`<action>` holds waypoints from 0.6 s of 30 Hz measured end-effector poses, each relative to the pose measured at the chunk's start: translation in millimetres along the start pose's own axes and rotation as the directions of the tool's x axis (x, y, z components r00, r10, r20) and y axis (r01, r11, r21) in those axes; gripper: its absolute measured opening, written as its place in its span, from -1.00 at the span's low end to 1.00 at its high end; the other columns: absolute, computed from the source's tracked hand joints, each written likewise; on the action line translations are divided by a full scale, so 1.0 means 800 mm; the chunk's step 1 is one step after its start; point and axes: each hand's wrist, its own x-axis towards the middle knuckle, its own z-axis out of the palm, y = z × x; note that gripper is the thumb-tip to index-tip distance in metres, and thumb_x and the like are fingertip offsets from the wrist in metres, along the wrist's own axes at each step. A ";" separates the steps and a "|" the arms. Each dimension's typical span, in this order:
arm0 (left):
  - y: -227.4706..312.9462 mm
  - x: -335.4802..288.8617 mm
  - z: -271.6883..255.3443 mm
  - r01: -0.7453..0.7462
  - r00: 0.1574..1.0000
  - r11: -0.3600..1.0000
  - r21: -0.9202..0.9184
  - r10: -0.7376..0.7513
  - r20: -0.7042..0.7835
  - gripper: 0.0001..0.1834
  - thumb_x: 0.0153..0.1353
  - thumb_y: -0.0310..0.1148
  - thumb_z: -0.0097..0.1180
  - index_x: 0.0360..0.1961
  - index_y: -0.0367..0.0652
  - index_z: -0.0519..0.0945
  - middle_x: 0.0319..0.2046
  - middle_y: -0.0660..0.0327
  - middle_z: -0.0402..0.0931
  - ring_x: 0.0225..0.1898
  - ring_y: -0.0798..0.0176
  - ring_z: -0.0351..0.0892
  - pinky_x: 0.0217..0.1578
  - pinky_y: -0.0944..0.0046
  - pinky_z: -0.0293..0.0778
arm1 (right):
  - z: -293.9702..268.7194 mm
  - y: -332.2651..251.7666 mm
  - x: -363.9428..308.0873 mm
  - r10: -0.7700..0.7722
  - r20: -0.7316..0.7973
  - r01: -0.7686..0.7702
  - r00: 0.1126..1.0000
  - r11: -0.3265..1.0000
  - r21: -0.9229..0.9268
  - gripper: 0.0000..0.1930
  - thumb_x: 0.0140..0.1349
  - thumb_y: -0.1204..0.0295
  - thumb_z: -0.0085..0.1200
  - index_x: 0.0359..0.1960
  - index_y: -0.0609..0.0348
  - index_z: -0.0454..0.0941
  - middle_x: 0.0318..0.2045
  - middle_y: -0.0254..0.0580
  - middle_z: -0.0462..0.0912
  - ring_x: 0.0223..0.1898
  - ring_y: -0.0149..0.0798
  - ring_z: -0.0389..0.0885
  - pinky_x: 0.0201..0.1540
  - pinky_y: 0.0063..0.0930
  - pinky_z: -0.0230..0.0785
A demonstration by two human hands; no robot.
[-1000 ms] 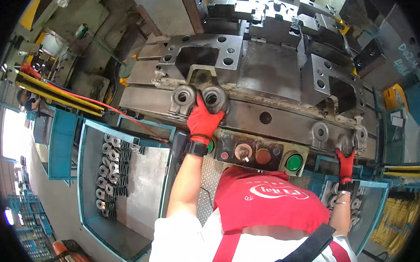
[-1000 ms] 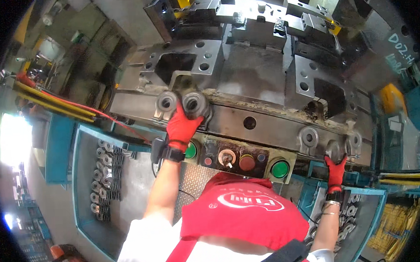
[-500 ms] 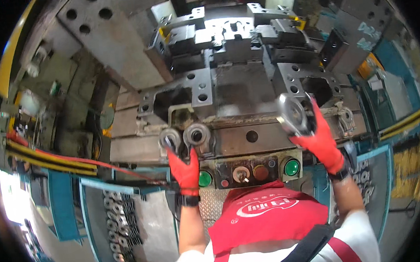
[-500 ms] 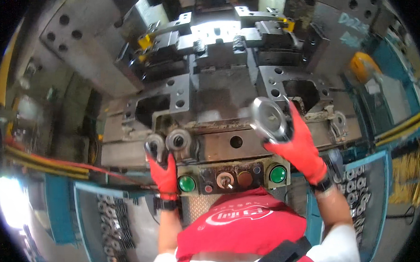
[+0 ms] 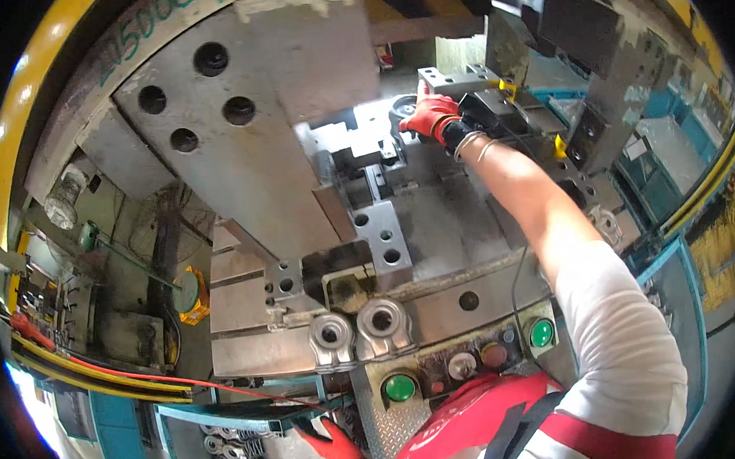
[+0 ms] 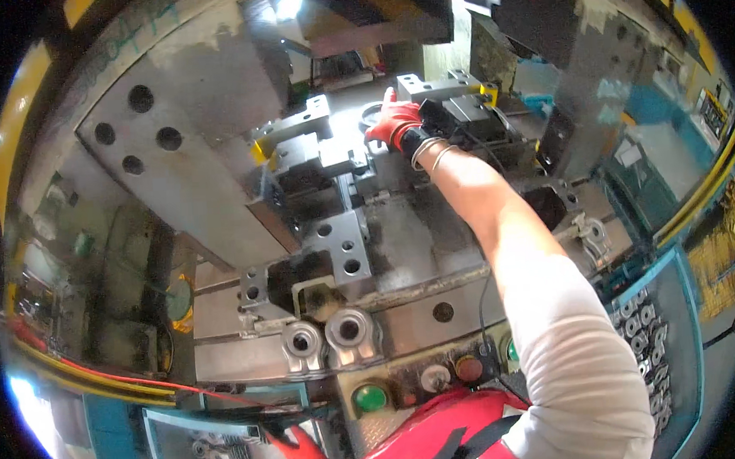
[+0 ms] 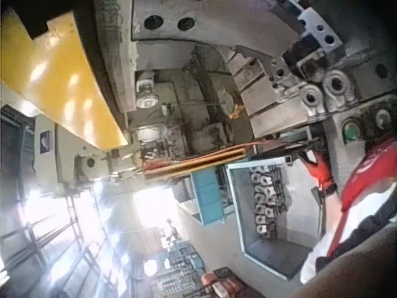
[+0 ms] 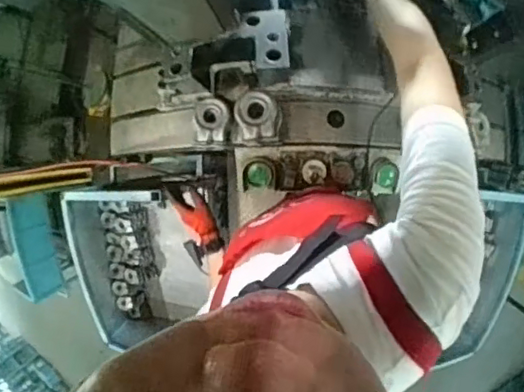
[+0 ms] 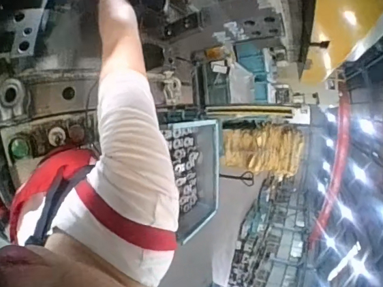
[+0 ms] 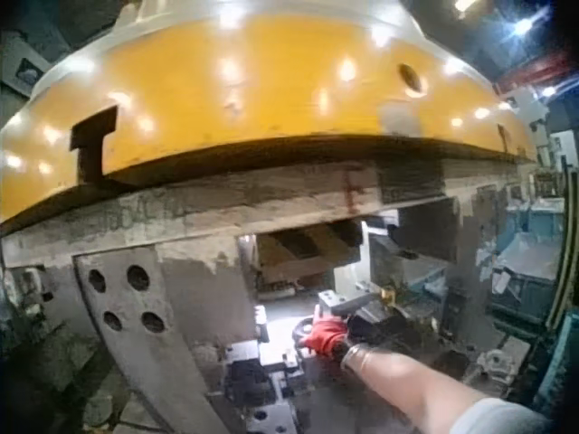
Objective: Operating an industrial metal press machine to process and organize circular metal parts.
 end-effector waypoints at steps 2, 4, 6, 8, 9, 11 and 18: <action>-0.018 -0.004 -0.006 0.033 0.999 0.999 -0.035 -0.033 0.003 -0.30 0.15 -0.51 0.04 0.31 -0.32 0.07 0.24 -0.08 0.19 0.24 0.06 0.23 0.22 0.19 0.13 | 0.020 -0.013 0.033 0.003 0.071 0.003 0.998 0.997 -0.075 0.25 -0.24 -0.17 0.24 0.34 0.32 -0.22 -0.02 0.18 0.51 0.01 0.02 0.51 0.09 -0.16 0.31; -0.031 -0.005 -0.011 0.032 0.998 0.999 0.019 -0.033 0.051 -0.27 0.18 -0.43 0.07 0.32 -0.29 0.03 0.23 -0.08 0.20 0.24 0.08 0.23 0.21 0.22 0.16 | 0.043 -0.014 0.061 -0.030 0.169 0.047 0.985 0.994 -0.101 0.10 -0.19 -0.20 0.18 0.31 0.18 -0.03 0.10 0.03 0.43 0.13 -0.04 0.40 0.18 -0.14 0.18; -0.037 -0.006 -0.013 0.041 0.995 0.998 0.044 -0.044 0.091 -0.27 0.22 -0.37 0.06 0.33 -0.28 0.00 0.23 -0.09 0.20 0.23 0.07 0.24 0.20 0.21 0.16 | 0.061 -0.006 0.084 -0.071 0.202 0.091 0.977 0.991 -0.093 0.04 -0.20 -0.20 0.18 0.25 0.18 0.05 0.06 0.03 0.45 0.09 -0.05 0.43 0.15 -0.17 0.21; -0.037 -0.005 -0.012 0.087 0.990 0.996 0.002 -0.087 0.113 -0.27 0.22 -0.37 0.06 0.33 -0.28 0.00 0.23 -0.09 0.20 0.24 0.07 0.23 0.21 0.20 0.15 | 0.074 0.005 0.101 -0.104 0.227 0.128 0.968 0.987 -0.093 -0.02 -0.20 -0.20 0.18 0.18 0.17 0.13 0.02 0.02 0.48 0.06 -0.06 0.45 0.11 -0.19 0.25; -0.036 -0.005 -0.009 0.111 0.986 0.994 -0.020 -0.107 0.125 -0.27 0.22 -0.37 0.07 0.33 -0.27 0.00 0.23 -0.10 0.19 0.24 0.07 0.23 0.21 0.20 0.15 | 0.080 0.010 0.108 -0.112 0.234 0.139 0.966 0.985 -0.099 -0.05 -0.20 -0.20 0.18 0.15 0.17 0.17 0.00 0.01 0.49 0.04 -0.07 0.47 0.09 -0.20 0.26; -0.031 -0.005 -0.001 0.213 0.967 0.975 -0.065 -0.201 0.154 -0.27 0.22 -0.37 0.06 0.33 -0.26 0.00 0.23 -0.10 0.19 0.25 0.07 0.21 0.22 0.19 0.14 | 0.092 0.019 0.116 -0.112 0.236 0.143 0.965 0.983 -0.118 -0.11 -0.21 -0.21 0.18 0.08 0.17 0.25 -0.03 0.01 0.52 0.00 -0.08 0.50 0.06 -0.23 0.30; -0.024 0.000 0.036 0.202 0.979 0.968 -0.151 -0.198 0.043 -0.28 0.13 -0.61 0.02 0.33 -0.25 0.05 0.23 -0.06 0.20 0.23 0.07 0.24 0.20 0.18 0.17 | 0.135 0.009 0.152 -0.101 0.155 0.130 0.983 0.973 -0.191 -0.26 -0.22 -0.22 0.17 -0.15 0.16 0.53 -0.16 -0.02 0.61 -0.12 -0.13 0.59 -0.07 -0.31 0.41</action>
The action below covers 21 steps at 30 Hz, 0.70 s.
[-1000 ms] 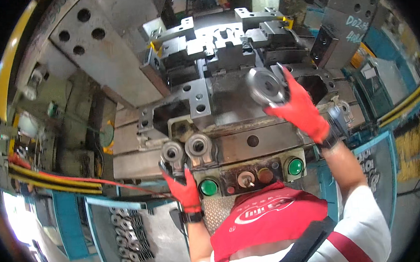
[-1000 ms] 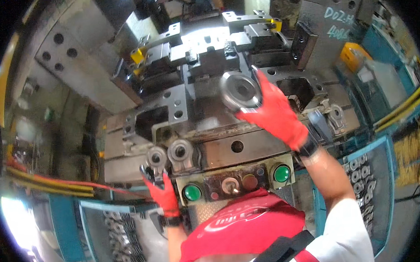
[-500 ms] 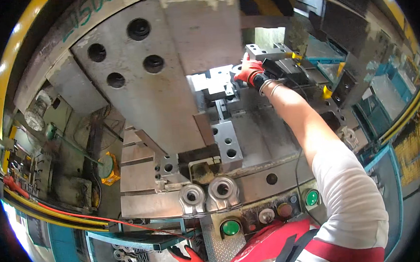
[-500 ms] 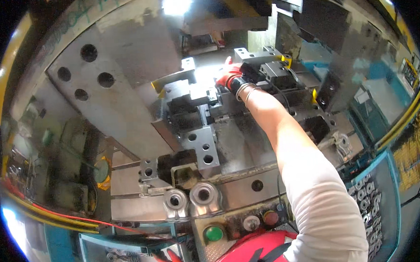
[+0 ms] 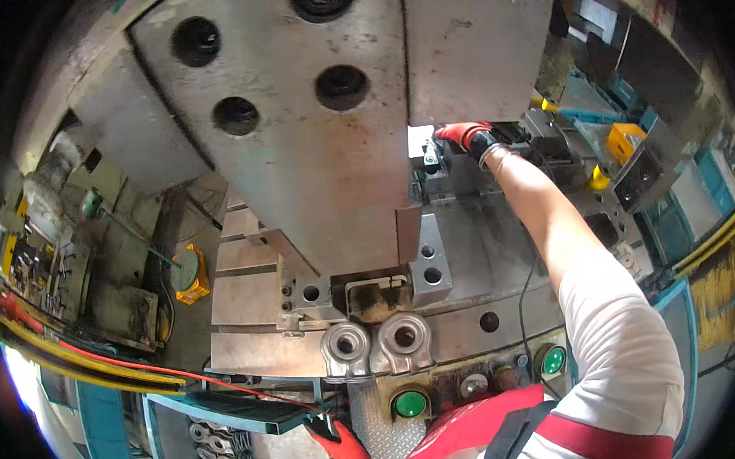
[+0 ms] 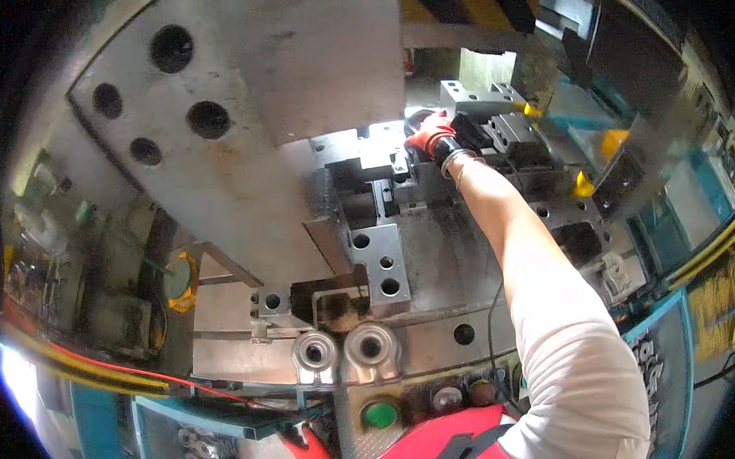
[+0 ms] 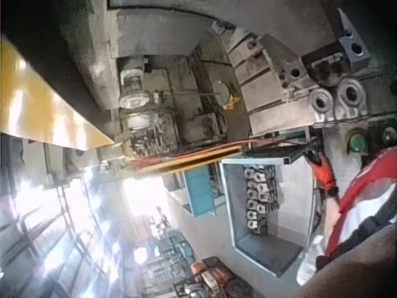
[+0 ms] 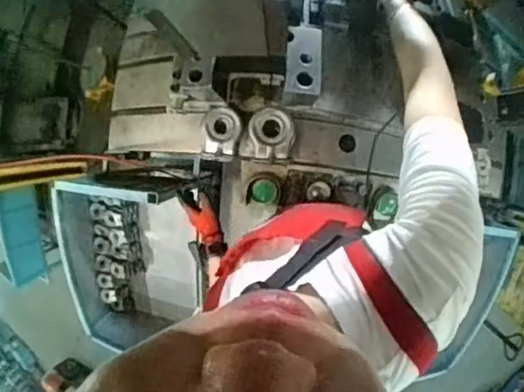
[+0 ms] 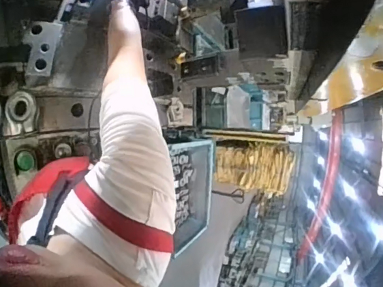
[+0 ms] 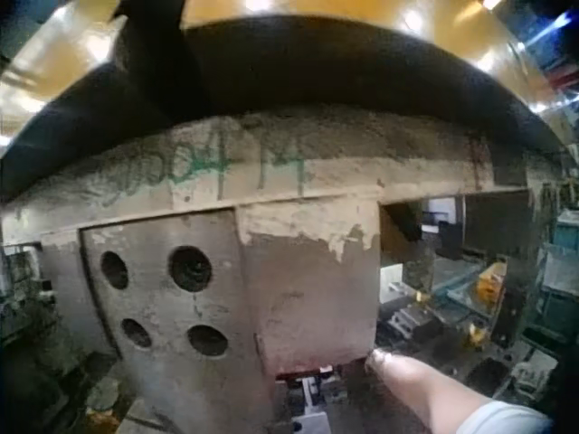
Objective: Operating an industrial metal press machine to process and organize circular metal parts.
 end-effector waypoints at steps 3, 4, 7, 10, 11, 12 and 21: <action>-0.001 -0.007 0.002 0.019 1.000 0.998 -0.061 -0.019 0.004 -0.25 0.13 -0.62 0.00 0.34 -0.24 0.00 0.24 -0.06 0.17 0.24 0.08 0.21 0.21 0.18 0.15 | -0.009 -0.014 -0.002 -0.022 -0.052 0.019 0.998 0.999 -0.049 -0.31 -0.23 -0.22 0.17 -0.25 0.16 0.65 -0.22 -0.03 0.65 -0.17 -0.14 0.63 -0.13 -0.35 0.46; 0.001 -0.012 0.001 0.028 1.000 0.999 -0.045 -0.028 0.008 -0.25 0.13 -0.62 0.00 0.34 -0.24 -0.01 0.24 -0.07 0.16 0.24 0.08 0.21 0.22 0.18 0.15 | -0.016 -0.015 -0.010 -0.054 -0.021 0.054 0.998 0.998 -0.027 -0.34 -0.23 -0.21 0.18 -0.28 0.14 0.65 -0.23 -0.04 0.66 -0.20 -0.15 0.64 -0.15 -0.34 0.47; 0.011 -0.028 -0.006 0.055 0.998 0.992 -0.116 -0.054 0.010 -0.26 0.12 -0.64 -0.01 0.34 -0.24 0.01 0.23 -0.06 0.18 0.23 0.08 0.22 0.23 0.18 0.12 | -0.044 -0.013 -0.044 -0.053 -0.024 0.052 0.998 0.998 -0.038 -0.34 -0.15 -0.15 0.16 -0.21 0.21 0.62 -0.18 0.03 0.63 -0.17 -0.06 0.63 -0.09 -0.23 0.43; 0.019 -0.043 -0.021 0.078 0.996 0.994 -0.075 -0.081 -0.038 -0.31 0.14 -0.62 -0.01 0.31 -0.27 0.08 0.20 -0.05 0.24 0.20 0.10 0.26 0.22 0.19 0.12 | -0.060 -0.015 -0.061 -0.073 0.024 0.074 0.997 0.997 -0.037 -0.43 -0.10 -0.05 0.11 -0.20 0.18 0.63 -0.17 0.03 0.62 -0.12 -0.06 0.61 -0.07 -0.23 0.43; 0.020 -0.051 -0.027 0.092 0.994 0.995 -0.024 -0.093 -0.054 -0.34 0.15 -0.61 -0.01 0.30 -0.28 0.11 0.19 -0.04 0.26 0.19 0.10 0.28 0.22 0.19 0.12 | -0.059 -0.016 -0.060 -0.079 0.020 0.080 0.997 0.995 -0.067 -0.47 -0.08 0.00 0.08 -0.20 0.18 0.63 -0.17 0.02 0.62 -0.10 -0.06 0.60 -0.07 -0.23 0.44; 0.019 -0.055 -0.043 0.146 0.986 0.982 0.120 -0.155 0.064 -0.29 0.23 -0.39 0.04 0.33 -0.26 0.01 0.24 -0.09 0.17 0.27 0.06 0.18 0.23 0.20 0.11 | -0.057 -0.015 -0.054 -0.070 0.023 0.072 0.997 0.992 -0.105 -0.52 -0.04 0.06 0.04 -0.20 0.17 0.63 -0.15 -0.02 0.62 -0.09 -0.04 0.59 -0.07 -0.24 0.44; -0.048 -0.050 -0.032 0.229 0.972 0.968 -0.099 -0.234 -0.032 -0.40 0.16 -0.56 0.07 0.24 -0.29 0.22 0.15 0.02 0.32 0.13 0.12 0.34 0.15 0.18 0.25 | -0.018 0.002 -0.012 -0.040 -0.014 0.038 0.999 0.992 -0.119 -0.29 -0.01 -0.11 0.03 0.11 0.09 0.38 -0.08 0.07 0.56 -0.05 0.04 0.56 -0.04 -0.16 0.42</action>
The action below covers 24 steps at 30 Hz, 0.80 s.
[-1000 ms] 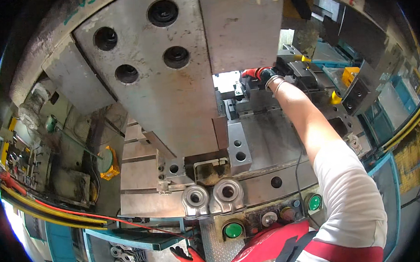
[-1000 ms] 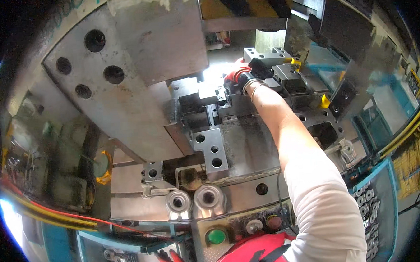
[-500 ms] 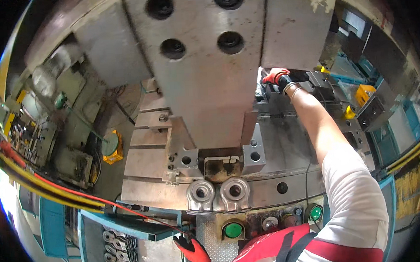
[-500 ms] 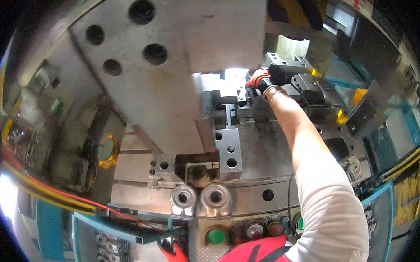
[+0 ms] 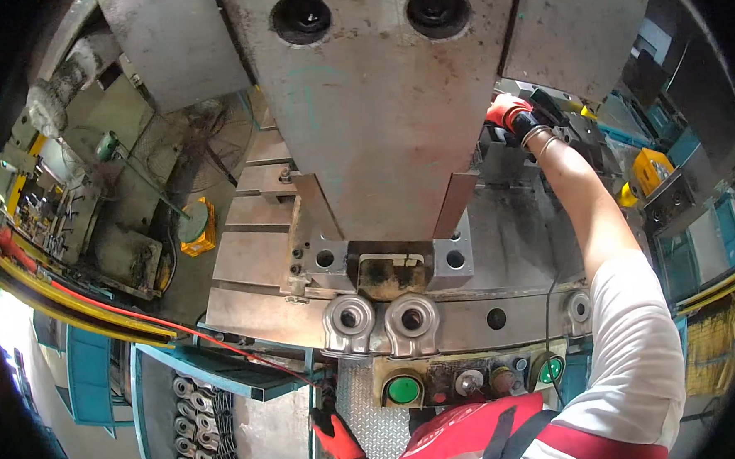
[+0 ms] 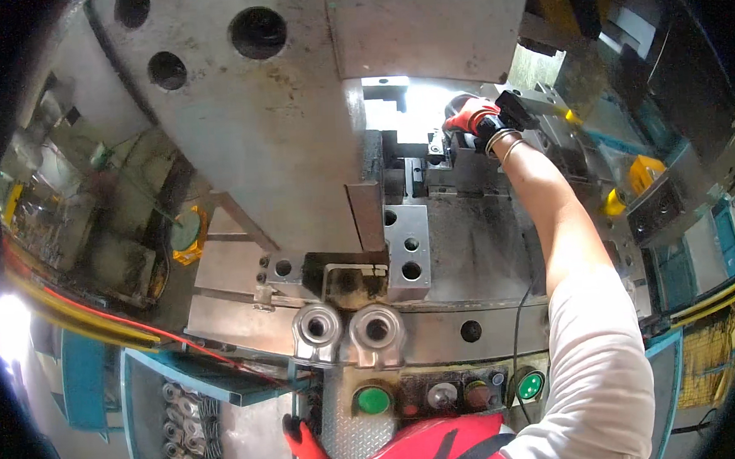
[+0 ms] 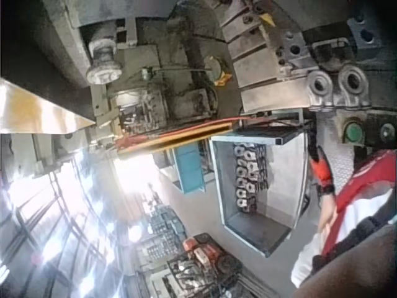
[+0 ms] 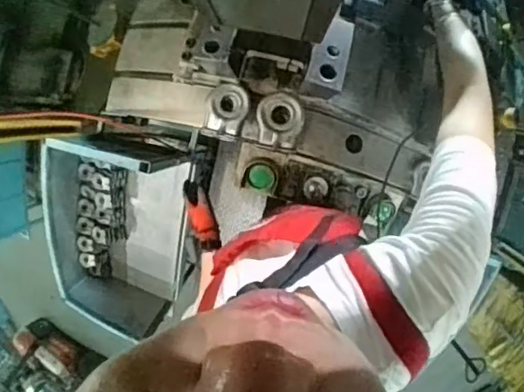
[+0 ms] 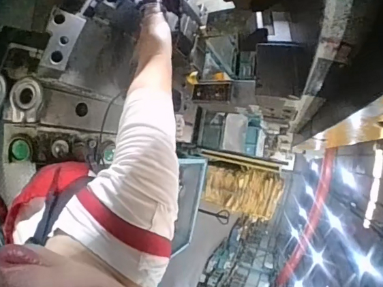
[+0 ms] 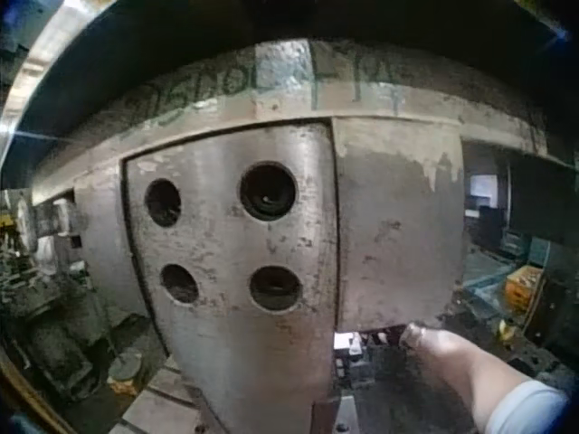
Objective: Operating an industrial metal press machine to process and organize circular metal parts.
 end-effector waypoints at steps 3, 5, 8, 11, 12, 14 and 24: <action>0.008 0.000 0.016 0.037 0.998 0.999 0.040 -0.038 0.045 -0.49 0.17 -0.43 0.11 0.14 -0.37 0.33 0.02 0.07 0.45 0.01 0.23 0.41 0.10 0.25 0.26 | -0.006 -0.007 -0.040 0.342 0.031 -0.329 0.939 0.868 0.372 0.24 -0.32 -0.32 0.18 0.34 0.19 -0.06 0.11 0.15 0.41 0.07 0.04 0.47 0.08 -0.21 0.35; 0.018 -0.005 0.030 0.036 0.999 0.999 -0.011 -0.036 0.028 -0.57 0.17 -0.44 0.11 0.06 -0.36 0.39 -0.06 0.12 0.48 -0.08 0.28 0.42 0.02 0.27 0.31 | -0.023 -0.015 -0.053 0.284 -0.020 -0.266 0.959 0.918 0.295 0.12 -0.28 -0.24 0.21 0.27 0.23 0.09 0.06 0.15 0.45 0.04 0.01 0.49 0.08 -0.23 0.35; 0.030 -0.012 0.034 0.074 0.997 0.996 0.058 -0.074 -0.015 -0.59 0.15 -0.45 0.11 0.03 -0.34 0.42 -0.09 0.13 0.49 -0.10 0.28 0.43 0.00 0.27 0.32 | -0.067 -0.006 -0.041 -0.183 0.100 0.167 0.978 0.975 0.148 -0.31 -0.21 -0.18 0.18 -0.11 0.06 0.60 -0.16 -0.11 0.64 -0.12 -0.15 0.59 -0.05 -0.25 0.43; 0.028 -0.014 0.024 0.056 0.997 0.995 0.086 -0.060 0.050 -0.52 0.17 -0.37 0.11 0.09 -0.36 0.37 -0.01 0.04 0.45 0.00 0.17 0.41 0.08 0.23 0.28 | -0.071 -0.012 -0.032 -0.168 0.073 0.158 0.983 0.980 0.125 -0.29 -0.19 -0.16 0.16 -0.10 0.13 0.58 -0.16 -0.07 0.63 -0.13 -0.13 0.60 -0.07 -0.27 0.44; 0.025 -0.013 0.017 0.081 0.995 0.993 0.088 -0.086 0.052 -0.48 0.19 -0.32 0.10 0.13 -0.38 0.35 0.04 -0.02 0.43 0.06 0.12 0.40 0.13 0.21 0.25 | -0.063 -0.014 -0.032 -0.123 0.042 0.118 0.992 0.987 0.111 -0.29 -0.19 -0.16 0.16 -0.09 0.16 0.57 -0.16 -0.06 0.63 -0.13 -0.12 0.60 -0.08 -0.28 0.44; 0.013 -0.013 0.013 0.091 0.995 0.994 0.052 -0.089 -0.048 -0.62 0.14 -0.45 0.12 0.00 -0.33 0.44 -0.13 0.15 0.50 -0.12 0.27 0.43 -0.03 0.28 0.34 | -0.045 -0.017 -0.033 -0.060 -0.013 0.061 0.998 0.992 0.108 -0.27 -0.18 -0.15 0.15 -0.09 0.21 0.55 -0.16 -0.03 0.63 -0.14 -0.11 0.60 -0.09 -0.29 0.45; -0.026 -0.003 -0.002 0.155 0.988 0.985 0.068 -0.155 -0.010 -0.58 0.14 -0.41 0.13 0.04 -0.32 0.44 -0.10 0.12 0.50 -0.11 0.25 0.45 -0.02 0.28 0.35 | -0.022 0.024 -0.011 -0.095 0.056 0.078 0.994 0.965 0.251 -0.12 -0.10 -0.25 0.07 0.10 0.26 0.40 0.01 0.06 0.52 0.06 0.00 0.47 0.08 -0.26 0.33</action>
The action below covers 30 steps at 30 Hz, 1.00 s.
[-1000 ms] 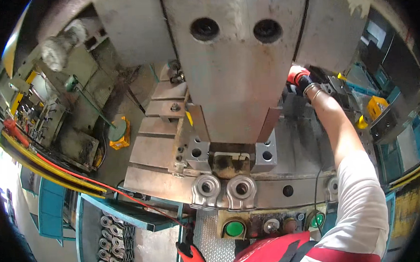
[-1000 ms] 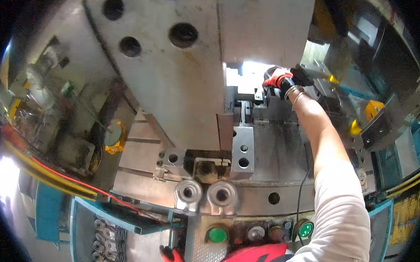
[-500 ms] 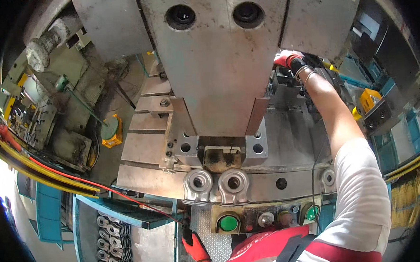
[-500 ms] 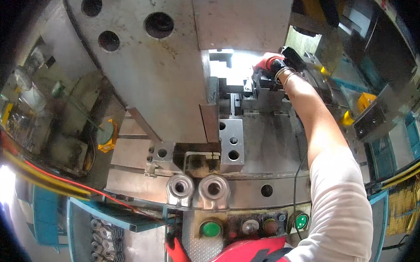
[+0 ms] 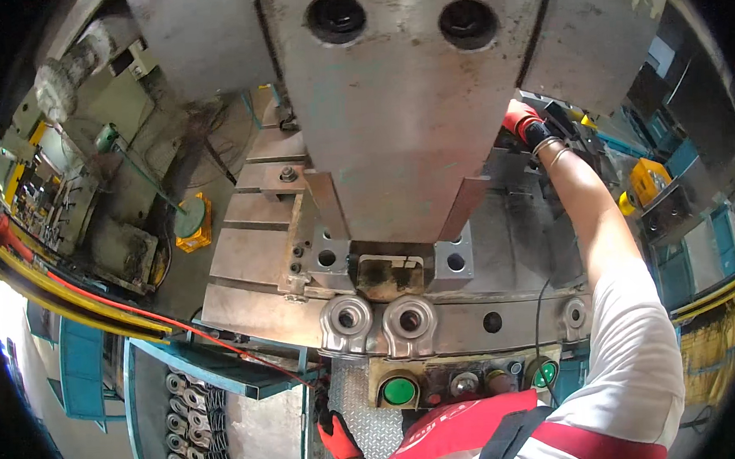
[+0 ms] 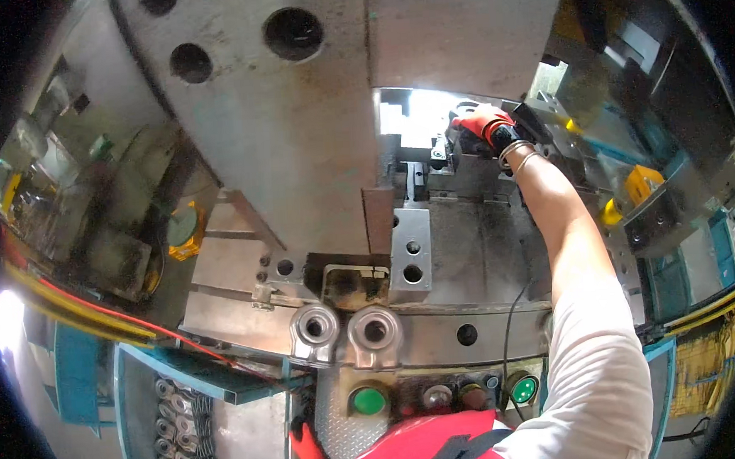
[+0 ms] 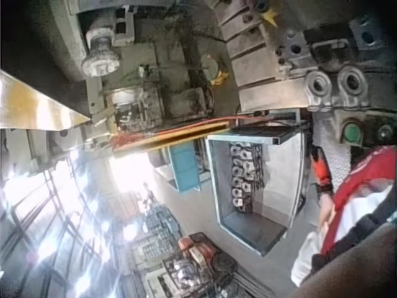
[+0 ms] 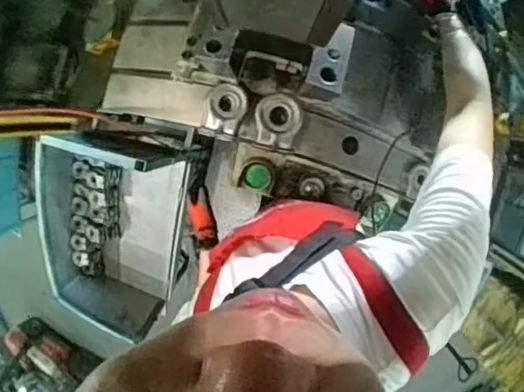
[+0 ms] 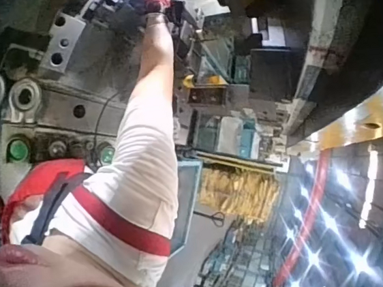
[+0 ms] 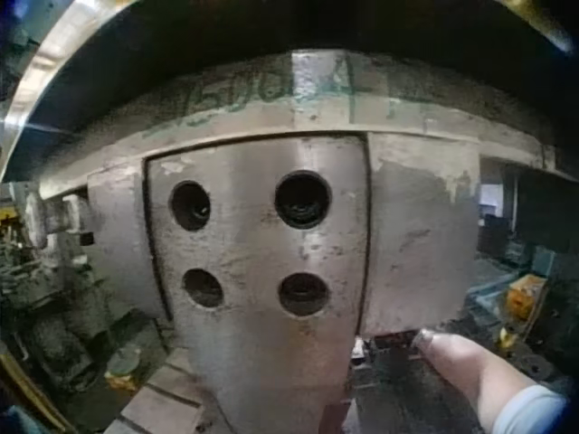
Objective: Operating an industrial metal press machine to process and organize circular metal parts.
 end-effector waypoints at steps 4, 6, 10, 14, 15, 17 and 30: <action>0.007 0.006 0.020 0.011 0.998 0.999 -0.052 -0.007 0.070 -0.58 0.15 -0.44 0.12 0.05 -0.33 0.43 -0.07 0.13 0.50 -0.08 0.26 0.46 -0.01 0.30 0.35 | -0.008 -0.017 -0.020 0.026 -0.010 -0.027 1.000 0.996 -0.088 -0.20 -0.05 -0.23 0.02 0.01 0.25 0.47 -0.05 0.06 0.55 0.01 0.01 0.51 0.03 -0.24 0.35; 0.010 0.008 0.029 0.031 0.995 0.997 -0.068 -0.024 0.094 -0.58 0.16 -0.46 0.11 0.06 -0.34 0.42 -0.06 0.12 0.50 -0.07 0.26 0.47 0.00 0.31 0.35 | -0.010 -0.029 -0.035 0.041 -0.017 -0.043 0.999 0.990 -0.134 -0.24 -0.03 -0.22 -0.01 -0.03 0.25 0.51 -0.07 0.06 0.57 -0.02 0.01 0.54 0.01 -0.23 0.37; 0.008 0.011 0.041 0.040 0.992 0.997 -0.059 -0.032 0.119 -0.58 0.16 -0.48 0.09 0.06 -0.34 0.42 -0.05 0.12 0.50 -0.06 0.26 0.47 0.01 0.32 0.36 | -0.015 -0.037 -0.049 0.044 -0.048 -0.047 0.998 0.995 -0.083 -0.20 -0.05 -0.27 -0.04 -0.10 0.31 0.54 -0.09 0.09 0.58 -0.06 0.00 0.56 -0.02 -0.23 0.36; 0.006 0.004 0.043 0.037 0.992 0.998 -0.042 -0.032 0.121 -0.58 0.16 -0.49 0.09 0.07 -0.34 0.41 -0.04 0.11 0.49 -0.06 0.27 0.47 0.01 0.31 0.37 | -0.014 -0.028 -0.038 -0.073 0.032 0.075 0.997 0.994 -0.079 -0.22 -0.08 -0.27 0.01 -0.12 0.27 0.57 -0.12 0.06 0.60 -0.10 -0.05 0.58 -0.05 -0.26 0.36; 0.007 0.001 0.043 0.037 0.992 0.999 -0.038 -0.032 0.119 -0.58 0.16 -0.49 0.10 0.06 -0.34 0.42 -0.04 0.11 0.49 -0.06 0.27 0.47 0.01 0.31 0.38 | -0.012 -0.025 -0.037 -0.020 0.018 0.021 1.000 0.998 -0.057 -0.22 -0.08 -0.28 0.01 -0.12 0.26 0.57 -0.13 0.05 0.60 -0.10 -0.06 0.58 -0.04 -0.27 0.35; 0.011 -0.004 0.044 0.050 0.993 0.998 -0.032 -0.046 0.107 -0.59 0.16 -0.49 0.10 0.05 -0.35 0.42 -0.05 0.12 0.49 -0.07 0.28 0.46 0.01 0.30 0.38 | -0.008 -0.026 -0.039 0.079 -0.002 -0.079 0.997 0.997 -0.013 -0.19 -0.10 -0.32 0.00 -0.12 0.23 0.58 -0.13 0.03 0.61 -0.07 -0.06 0.57 -0.02 -0.30 0.34; 0.021 -0.022 0.036 -0.106 0.976 0.992 -0.072 0.117 0.182 -0.59 0.22 -0.36 0.06 0.05 -0.33 0.41 -0.05 0.14 0.48 -0.04 0.24 0.41 0.06 0.26 0.26 | -0.021 -0.103 -0.218 -0.125 -0.255 0.190 0.959 0.949 0.251 -0.20 0.09 -0.17 -0.02 0.11 0.34 0.28 -0.01 0.19 0.44 0.05 0.09 0.40 0.10 -0.15 0.23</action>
